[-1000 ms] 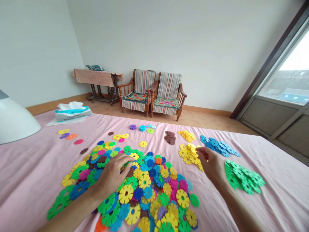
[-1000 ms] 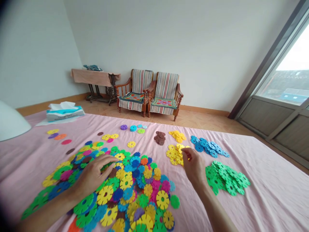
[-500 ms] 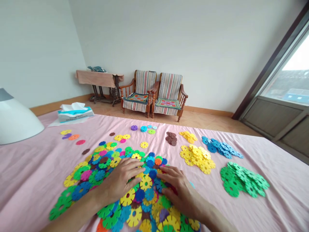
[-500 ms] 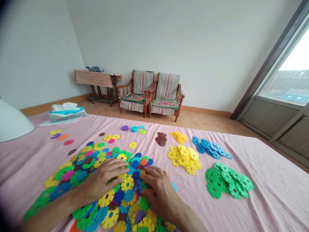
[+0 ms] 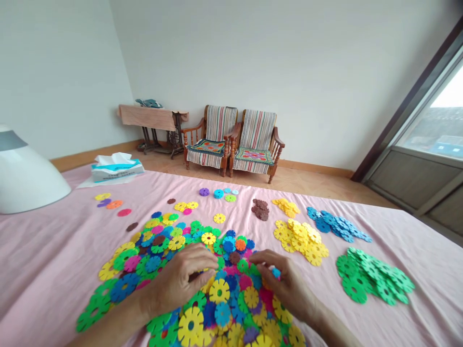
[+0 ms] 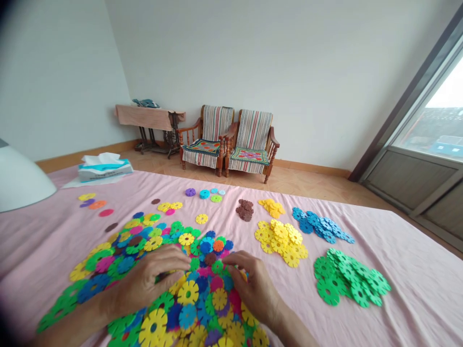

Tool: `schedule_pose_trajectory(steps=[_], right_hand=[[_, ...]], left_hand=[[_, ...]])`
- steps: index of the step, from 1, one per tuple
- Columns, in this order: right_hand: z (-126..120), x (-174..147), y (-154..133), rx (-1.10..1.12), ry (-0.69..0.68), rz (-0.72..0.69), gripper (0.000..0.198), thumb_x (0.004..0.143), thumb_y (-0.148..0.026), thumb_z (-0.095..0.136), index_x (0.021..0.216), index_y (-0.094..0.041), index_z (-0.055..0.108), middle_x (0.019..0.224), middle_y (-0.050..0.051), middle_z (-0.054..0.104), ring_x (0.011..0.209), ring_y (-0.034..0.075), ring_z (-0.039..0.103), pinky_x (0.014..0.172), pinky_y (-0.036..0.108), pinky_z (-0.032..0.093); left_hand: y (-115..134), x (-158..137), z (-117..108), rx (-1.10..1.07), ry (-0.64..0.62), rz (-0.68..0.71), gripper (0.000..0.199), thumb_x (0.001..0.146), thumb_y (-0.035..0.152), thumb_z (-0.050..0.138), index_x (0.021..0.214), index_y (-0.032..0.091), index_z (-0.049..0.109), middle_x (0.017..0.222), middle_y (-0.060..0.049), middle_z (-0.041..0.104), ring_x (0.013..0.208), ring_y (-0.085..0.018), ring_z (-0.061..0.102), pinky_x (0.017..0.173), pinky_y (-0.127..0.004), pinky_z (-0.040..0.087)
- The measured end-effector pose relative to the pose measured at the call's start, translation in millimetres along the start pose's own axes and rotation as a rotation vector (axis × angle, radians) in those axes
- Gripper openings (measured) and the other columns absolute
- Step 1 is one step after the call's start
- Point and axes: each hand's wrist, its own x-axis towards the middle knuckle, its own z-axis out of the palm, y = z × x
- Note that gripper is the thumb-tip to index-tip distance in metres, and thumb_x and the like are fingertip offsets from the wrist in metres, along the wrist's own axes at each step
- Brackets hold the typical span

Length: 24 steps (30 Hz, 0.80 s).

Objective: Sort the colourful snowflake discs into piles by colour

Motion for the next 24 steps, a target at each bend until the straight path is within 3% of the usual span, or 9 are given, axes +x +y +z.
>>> schedule_pose_trajectory(steps=[3, 5, 9, 12, 18, 24], right_hand=[[6, 2, 12, -0.132, 0.052, -0.016, 0.029, 0.092, -0.033, 0.044, 0.114, -0.025, 0.062, 0.116, 0.007, 0.064, 0.109, 0.022, 0.057, 0.093, 0.039, 0.046], [10, 4, 17, -0.224, 0.015, -0.029, 0.036, 0.091, -0.034, 0.047, 0.126, -0.026, 0.055, 0.127, 0.008, 0.058, 0.117, 0.024, 0.052, 0.099, 0.043, 0.042], [14, 7, 13, -0.33, -0.092, -0.053, 0.051, 0.089, -0.04, 0.051, 0.138, -0.027, 0.042, 0.138, 0.008, 0.049, 0.128, 0.026, 0.041, 0.105, 0.048, 0.036], [13, 6, 2, -0.336, -0.205, -0.08, 0.049, 0.089, -0.041, 0.051, 0.136, -0.028, 0.045, 0.14, 0.007, 0.046, 0.131, 0.027, 0.037, 0.106, 0.05, 0.033], [9, 0, -14, -0.121, -0.224, -0.084, 0.029, 0.089, -0.035, 0.052, 0.116, -0.028, 0.063, 0.123, 0.006, 0.061, 0.116, 0.023, 0.052, 0.1, 0.041, 0.041], [9, 2, -6, 0.061, 0.005, 0.136, 0.033, 0.091, -0.043, 0.044, 0.097, -0.022, 0.069, 0.092, 0.005, 0.069, 0.087, 0.019, 0.062, 0.077, 0.028, 0.049]], left_hand=[[-12, -1, 5, 0.134, 0.16, -0.107, 0.019, 0.09, 0.026, 0.051, 0.098, 0.024, 0.068, 0.101, -0.004, 0.068, 0.1, -0.019, 0.06, 0.094, -0.037, 0.046], [-21, -3, 8, 0.237, 0.179, -0.186, 0.024, 0.089, 0.032, 0.053, 0.107, 0.024, 0.066, 0.111, -0.006, 0.066, 0.107, -0.023, 0.057, 0.099, -0.044, 0.042], [-29, -4, 10, 0.331, 0.089, -0.232, 0.043, 0.085, 0.044, 0.056, 0.123, 0.025, 0.057, 0.125, -0.008, 0.059, 0.117, -0.029, 0.051, 0.101, -0.052, 0.038], [-23, -3, 6, 0.298, -0.012, -0.188, 0.041, 0.086, 0.043, 0.055, 0.125, 0.029, 0.055, 0.128, -0.007, 0.057, 0.119, -0.028, 0.049, 0.101, -0.049, 0.039], [-6, 0, -3, 0.051, -0.151, -0.049, 0.027, 0.089, 0.038, 0.053, 0.113, 0.03, 0.063, 0.11, -0.003, 0.067, 0.104, -0.021, 0.057, 0.093, -0.037, 0.043], [-6, 19, -7, -0.031, 0.006, -0.102, 0.024, 0.093, 0.03, 0.047, 0.107, 0.026, 0.066, 0.107, -0.003, 0.068, 0.103, -0.018, 0.059, 0.093, -0.033, 0.044]])
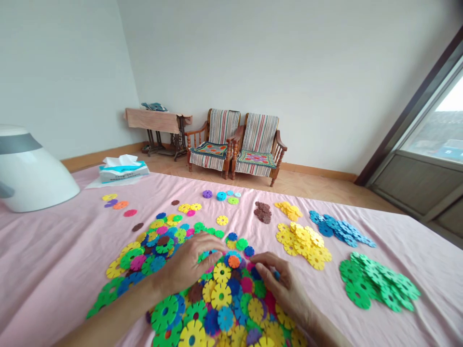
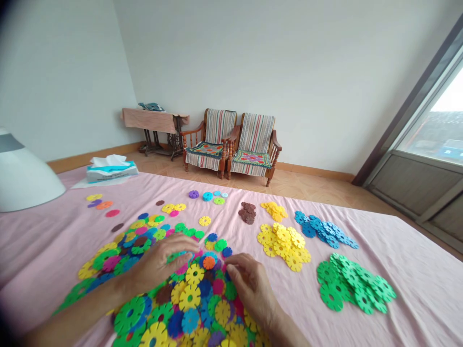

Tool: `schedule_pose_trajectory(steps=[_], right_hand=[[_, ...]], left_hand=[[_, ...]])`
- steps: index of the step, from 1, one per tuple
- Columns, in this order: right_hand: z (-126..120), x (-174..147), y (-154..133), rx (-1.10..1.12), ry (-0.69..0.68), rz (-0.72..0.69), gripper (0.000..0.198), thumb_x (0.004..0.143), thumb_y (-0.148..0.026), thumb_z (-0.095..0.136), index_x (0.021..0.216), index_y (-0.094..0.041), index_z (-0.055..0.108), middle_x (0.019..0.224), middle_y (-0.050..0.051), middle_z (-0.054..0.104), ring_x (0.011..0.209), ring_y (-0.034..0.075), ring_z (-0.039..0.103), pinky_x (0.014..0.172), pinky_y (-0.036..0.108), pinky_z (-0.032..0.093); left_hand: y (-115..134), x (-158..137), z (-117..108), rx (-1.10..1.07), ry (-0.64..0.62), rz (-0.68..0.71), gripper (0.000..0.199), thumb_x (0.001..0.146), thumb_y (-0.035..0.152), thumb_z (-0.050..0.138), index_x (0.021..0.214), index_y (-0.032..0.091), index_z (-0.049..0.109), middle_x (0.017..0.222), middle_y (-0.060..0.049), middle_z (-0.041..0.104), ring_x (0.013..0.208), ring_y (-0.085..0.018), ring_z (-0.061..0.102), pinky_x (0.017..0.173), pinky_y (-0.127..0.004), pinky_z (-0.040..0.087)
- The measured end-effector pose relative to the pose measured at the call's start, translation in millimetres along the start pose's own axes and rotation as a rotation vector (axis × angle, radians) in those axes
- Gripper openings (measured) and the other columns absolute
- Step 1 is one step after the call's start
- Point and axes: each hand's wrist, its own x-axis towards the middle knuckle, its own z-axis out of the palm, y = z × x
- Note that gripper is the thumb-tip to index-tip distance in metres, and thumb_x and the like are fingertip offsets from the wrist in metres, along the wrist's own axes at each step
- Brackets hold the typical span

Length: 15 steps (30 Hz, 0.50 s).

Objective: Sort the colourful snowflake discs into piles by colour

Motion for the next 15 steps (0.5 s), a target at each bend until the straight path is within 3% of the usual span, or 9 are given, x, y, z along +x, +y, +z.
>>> schedule_pose_trajectory(steps=[4, 10, 15], right_hand=[[1, 3, 9, -0.055, 0.094, 0.089, 0.04, 0.09, -0.048, 0.044, 0.09, -0.018, 0.07, 0.074, 0.003, 0.066, 0.071, 0.017, 0.058, 0.061, 0.024, 0.045], [4, 2, 16, -0.074, 0.079, 0.022, 0.037, 0.091, -0.044, 0.043, 0.083, -0.017, 0.068, 0.075, 0.004, 0.064, 0.071, 0.016, 0.057, 0.064, 0.025, 0.045], [5, 2, 19, -0.082, 0.078, -0.002, 0.034, 0.092, -0.04, 0.044, 0.081, -0.018, 0.066, 0.077, 0.003, 0.063, 0.071, 0.016, 0.058, 0.065, 0.025, 0.046]], left_hand=[[-20, 34, 6, 0.119, 0.036, -0.043, 0.026, 0.087, 0.024, 0.05, 0.108, 0.022, 0.066, 0.112, -0.007, 0.066, 0.108, -0.02, 0.058, 0.096, -0.035, 0.045], [-72, 70, 24, 0.287, 0.047, -0.116, 0.043, 0.075, 0.004, 0.048, 0.113, 0.016, 0.064, 0.12, -0.011, 0.062, 0.113, -0.024, 0.055, 0.1, -0.041, 0.041], [-81, 75, 24, 0.279, -0.001, -0.093, 0.034, 0.07, 0.007, 0.055, 0.098, 0.019, 0.07, 0.103, -0.008, 0.069, 0.099, -0.024, 0.06, 0.091, -0.037, 0.045]])
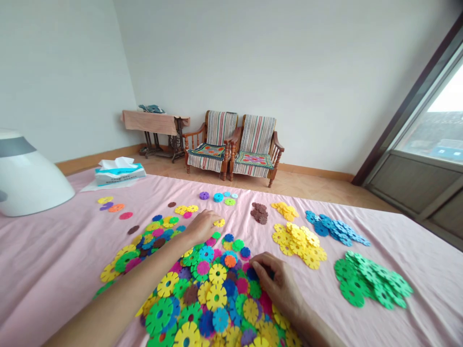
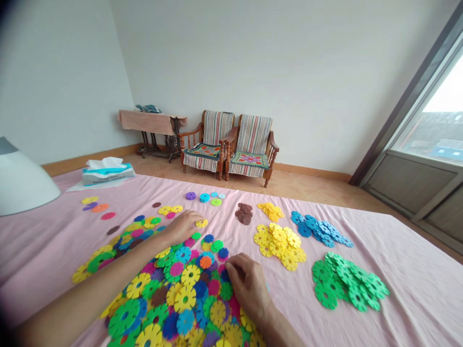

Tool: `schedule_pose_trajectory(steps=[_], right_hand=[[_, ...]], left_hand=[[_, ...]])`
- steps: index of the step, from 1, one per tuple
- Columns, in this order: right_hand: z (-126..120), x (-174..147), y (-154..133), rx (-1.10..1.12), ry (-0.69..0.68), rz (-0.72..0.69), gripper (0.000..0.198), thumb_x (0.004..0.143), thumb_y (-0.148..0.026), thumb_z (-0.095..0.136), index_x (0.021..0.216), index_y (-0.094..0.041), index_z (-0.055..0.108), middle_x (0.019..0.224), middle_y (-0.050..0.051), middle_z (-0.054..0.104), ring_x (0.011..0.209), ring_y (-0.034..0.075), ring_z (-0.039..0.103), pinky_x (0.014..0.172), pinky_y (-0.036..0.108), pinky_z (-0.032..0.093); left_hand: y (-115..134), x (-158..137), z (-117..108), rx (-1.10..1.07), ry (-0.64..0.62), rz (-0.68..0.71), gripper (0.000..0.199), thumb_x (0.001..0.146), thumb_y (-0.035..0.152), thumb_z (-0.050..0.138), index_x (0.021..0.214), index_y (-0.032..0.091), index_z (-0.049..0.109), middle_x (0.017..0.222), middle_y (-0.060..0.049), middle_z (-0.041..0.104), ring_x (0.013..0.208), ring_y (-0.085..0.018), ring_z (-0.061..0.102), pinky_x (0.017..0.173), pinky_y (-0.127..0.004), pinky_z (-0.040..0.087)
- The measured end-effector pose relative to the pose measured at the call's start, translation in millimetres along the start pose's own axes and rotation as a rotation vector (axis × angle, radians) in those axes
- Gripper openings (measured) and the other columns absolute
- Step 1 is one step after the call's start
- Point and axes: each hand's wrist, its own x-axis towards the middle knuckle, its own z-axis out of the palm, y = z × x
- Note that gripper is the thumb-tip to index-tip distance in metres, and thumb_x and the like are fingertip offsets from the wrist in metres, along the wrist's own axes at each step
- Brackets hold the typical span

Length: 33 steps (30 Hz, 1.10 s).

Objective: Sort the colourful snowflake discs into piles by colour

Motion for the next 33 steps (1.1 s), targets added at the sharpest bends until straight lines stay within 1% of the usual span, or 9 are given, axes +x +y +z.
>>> schedule_pose_trajectory(steps=[4, 10, 15, 19, 23, 25, 27, 30, 33], right_hand=[[0, 1, 1, 0.004, 0.0, -0.019, 0.031, 0.092, -0.037, 0.045, 0.08, -0.018, 0.066, 0.078, 0.003, 0.063, 0.074, 0.016, 0.059, 0.067, 0.026, 0.046], [1, 2, 3, -0.012, 0.007, -0.043, 0.029, 0.091, -0.036, 0.047, 0.08, -0.018, 0.067, 0.08, 0.004, 0.064, 0.075, 0.016, 0.059, 0.068, 0.026, 0.046], [2, 1, 2, -0.025, 0.012, -0.056, 0.027, 0.091, -0.034, 0.047, 0.08, -0.019, 0.067, 0.081, 0.004, 0.065, 0.077, 0.016, 0.059, 0.07, 0.026, 0.046], [1, 2, 0, -0.042, 0.005, -0.059, 0.028, 0.091, -0.033, 0.046, 0.079, -0.019, 0.066, 0.08, 0.004, 0.065, 0.077, 0.016, 0.059, 0.069, 0.027, 0.045], [1, 2, 0, -0.04, 0.01, -0.072, 0.025, 0.091, -0.029, 0.047, 0.079, -0.019, 0.066, 0.08, 0.004, 0.065, 0.077, 0.016, 0.059, 0.07, 0.027, 0.045], [2, 1, 1, -0.027, 0.014, -0.069, 0.022, 0.09, -0.028, 0.047, 0.082, -0.019, 0.066, 0.081, 0.003, 0.065, 0.078, 0.016, 0.059, 0.07, 0.026, 0.045], [2, 0, 2, -0.005, 0.031, -0.041, 0.019, 0.089, -0.029, 0.048, 0.089, -0.02, 0.066, 0.082, 0.003, 0.065, 0.075, 0.016, 0.06, 0.067, 0.025, 0.046], [3, 0, 4, 0.046, 0.092, 0.032, 0.022, 0.088, -0.032, 0.05, 0.101, -0.019, 0.062, 0.084, 0.003, 0.066, 0.072, 0.015, 0.061, 0.064, 0.024, 0.047], [2, 0, 6, 0.066, 0.121, 0.052, 0.025, 0.087, -0.036, 0.051, 0.102, -0.019, 0.06, 0.082, 0.003, 0.066, 0.073, 0.016, 0.061, 0.064, 0.024, 0.047]], left_hand=[[5, -4, -4, -0.011, -0.011, 0.002, 0.026, 0.072, 0.01, 0.055, 0.09, 0.02, 0.071, 0.096, -0.006, 0.069, 0.093, -0.023, 0.06, 0.087, -0.034, 0.045], [12, -9, -8, -0.045, -0.03, -0.026, 0.019, 0.073, 0.016, 0.057, 0.086, 0.02, 0.069, 0.085, -0.005, 0.065, 0.088, -0.022, 0.059, 0.081, -0.031, 0.044], [11, 0, -6, -0.092, -0.061, -0.108, 0.017, 0.063, 0.019, 0.064, 0.08, 0.018, 0.066, 0.079, -0.003, 0.059, 0.073, -0.018, 0.058, 0.067, -0.027, 0.045], [9, 7, -4, -0.162, -0.071, -0.185, 0.024, 0.055, 0.018, 0.068, 0.077, 0.017, 0.059, 0.073, 0.001, 0.057, 0.065, -0.015, 0.055, 0.058, -0.023, 0.043], [13, 5, -5, -0.258, -0.062, -0.196, 0.016, 0.062, 0.017, 0.061, 0.077, 0.017, 0.057, 0.065, 0.004, 0.057, 0.061, -0.013, 0.055, 0.055, -0.021, 0.04], [21, 1, -6, -0.306, -0.049, -0.188, 0.008, 0.07, 0.018, 0.055, 0.077, 0.015, 0.058, 0.066, 0.002, 0.06, 0.062, -0.013, 0.056, 0.056, -0.021, 0.041], [34, -5, -6, -0.35, -0.049, -0.168, 0.012, 0.075, 0.019, 0.052, 0.08, 0.015, 0.062, 0.07, 0.0, 0.064, 0.065, -0.013, 0.059, 0.059, -0.021, 0.043], [60, -16, -6, -0.424, -0.085, -0.114, 0.018, 0.078, 0.019, 0.051, 0.086, 0.016, 0.067, 0.076, 0.0, 0.068, 0.07, -0.013, 0.061, 0.063, -0.02, 0.044], [87, -26, -5, -0.529, -0.119, -0.082, 0.017, 0.079, 0.019, 0.054, 0.087, 0.016, 0.068, 0.075, 0.0, 0.069, 0.069, -0.013, 0.062, 0.062, -0.019, 0.043]])
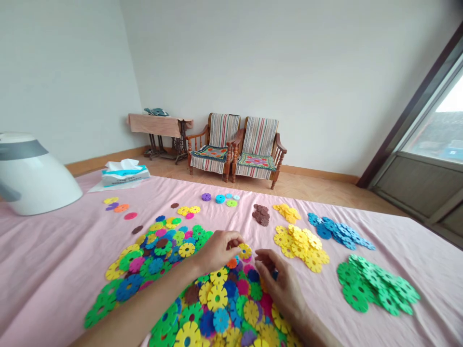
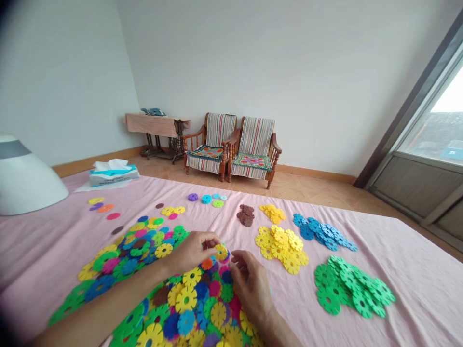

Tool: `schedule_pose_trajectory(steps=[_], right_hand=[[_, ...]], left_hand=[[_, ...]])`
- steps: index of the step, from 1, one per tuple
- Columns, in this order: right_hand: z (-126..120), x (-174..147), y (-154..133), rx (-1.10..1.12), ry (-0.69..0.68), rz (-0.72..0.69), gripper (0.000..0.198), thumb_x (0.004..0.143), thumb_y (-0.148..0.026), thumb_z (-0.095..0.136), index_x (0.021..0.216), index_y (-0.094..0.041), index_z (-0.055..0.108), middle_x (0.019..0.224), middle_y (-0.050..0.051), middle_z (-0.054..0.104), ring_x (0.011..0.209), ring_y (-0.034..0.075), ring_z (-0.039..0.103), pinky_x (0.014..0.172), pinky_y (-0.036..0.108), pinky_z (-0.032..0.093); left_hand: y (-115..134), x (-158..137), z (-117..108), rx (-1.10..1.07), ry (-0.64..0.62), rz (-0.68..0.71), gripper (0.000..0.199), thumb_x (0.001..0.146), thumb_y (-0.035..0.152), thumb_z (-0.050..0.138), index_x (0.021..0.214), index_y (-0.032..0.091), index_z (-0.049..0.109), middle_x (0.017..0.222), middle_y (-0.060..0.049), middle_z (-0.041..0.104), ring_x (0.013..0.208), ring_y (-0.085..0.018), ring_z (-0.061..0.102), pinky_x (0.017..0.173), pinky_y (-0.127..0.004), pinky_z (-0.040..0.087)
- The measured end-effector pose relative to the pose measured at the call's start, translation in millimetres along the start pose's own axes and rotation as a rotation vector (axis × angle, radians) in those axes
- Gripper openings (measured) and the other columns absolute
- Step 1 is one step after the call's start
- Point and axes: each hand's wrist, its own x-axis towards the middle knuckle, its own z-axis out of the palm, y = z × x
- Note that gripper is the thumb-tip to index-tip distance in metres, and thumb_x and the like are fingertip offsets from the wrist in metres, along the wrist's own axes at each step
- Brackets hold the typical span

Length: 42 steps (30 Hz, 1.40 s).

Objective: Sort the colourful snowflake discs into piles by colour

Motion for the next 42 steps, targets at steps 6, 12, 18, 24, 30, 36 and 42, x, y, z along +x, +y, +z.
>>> schedule_pose_trajectory(steps=[6, 12, 18, 24, 30, 36, 42], right_hand=[[-1, 1, 3, -0.07, 0.017, -0.055, 0.025, 0.089, -0.038, 0.047, 0.079, -0.019, 0.06, 0.067, 0.0, 0.06, 0.062, 0.014, 0.054, 0.057, 0.023, 0.042], [-38, 14, 12, -0.32, 0.303, -0.023, 0.029, 0.085, -0.044, 0.047, 0.08, -0.018, 0.06, 0.068, 0.003, 0.064, 0.058, 0.015, 0.054, 0.055, 0.025, 0.041], [-98, 28, 43, -0.659, 0.472, 0.08, 0.029, 0.082, -0.042, 0.046, 0.086, -0.02, 0.063, 0.078, 0.007, 0.068, 0.071, 0.023, 0.062, 0.063, 0.033, 0.044], [-93, 29, 51, -0.78, 0.516, -0.147, 0.032, 0.086, -0.04, 0.042, 0.097, -0.018, 0.062, 0.095, 0.011, 0.067, 0.087, 0.027, 0.059, 0.077, 0.04, 0.045], [-50, 18, 37, -0.602, 0.268, -0.271, 0.022, 0.091, -0.029, 0.042, 0.094, -0.02, 0.062, 0.091, 0.007, 0.066, 0.087, 0.021, 0.06, 0.078, 0.034, 0.047], [-39, 12, 40, -0.544, 0.154, -0.28, 0.022, 0.091, -0.026, 0.041, 0.095, -0.022, 0.062, 0.089, 0.005, 0.065, 0.087, 0.02, 0.061, 0.075, 0.031, 0.048], [-38, 12, 41, -0.538, 0.106, -0.228, 0.024, 0.092, -0.027, 0.039, 0.096, -0.02, 0.062, 0.087, 0.005, 0.063, 0.083, 0.019, 0.061, 0.073, 0.031, 0.048]], left_hand=[[19, -8, 15, -0.033, -0.048, 0.062, 0.014, 0.079, 0.02, 0.056, 0.087, 0.016, 0.068, 0.077, -0.001, 0.069, 0.071, -0.013, 0.063, 0.065, -0.019, 0.045], [-14, 4, -10, 0.19, 0.207, -0.045, 0.013, 0.08, 0.02, 0.054, 0.083, 0.018, 0.067, 0.074, 0.001, 0.07, 0.069, -0.012, 0.064, 0.063, -0.018, 0.047], [-76, 9, -73, 0.41, 0.483, -0.264, 0.025, 0.079, 0.013, 0.044, 0.093, 0.016, 0.064, 0.096, -0.006, 0.07, 0.088, -0.019, 0.064, 0.081, -0.028, 0.048], [-122, 4, -112, 0.596, 0.485, -0.408, 0.036, 0.07, 0.011, 0.053, 0.102, 0.019, 0.067, 0.112, -0.009, 0.065, 0.108, -0.028, 0.056, 0.095, -0.037, 0.041], [-139, 15, -128, 0.58, 0.307, -0.414, 0.034, 0.063, 0.012, 0.061, 0.092, 0.025, 0.071, 0.106, -0.004, 0.069, 0.105, -0.027, 0.058, 0.09, -0.033, 0.042], [-138, 14, -138, 0.453, 0.187, -0.353, 0.025, 0.053, 0.018, 0.063, 0.078, 0.019, 0.067, 0.085, -0.002, 0.067, 0.085, -0.021, 0.061, 0.077, -0.026, 0.044], [-129, 2, -136, 0.243, 0.23, -0.368, 0.026, 0.049, 0.031, 0.065, 0.07, 0.019, 0.057, 0.068, 0.003, 0.061, 0.071, -0.019, 0.058, 0.064, -0.025, 0.044]])
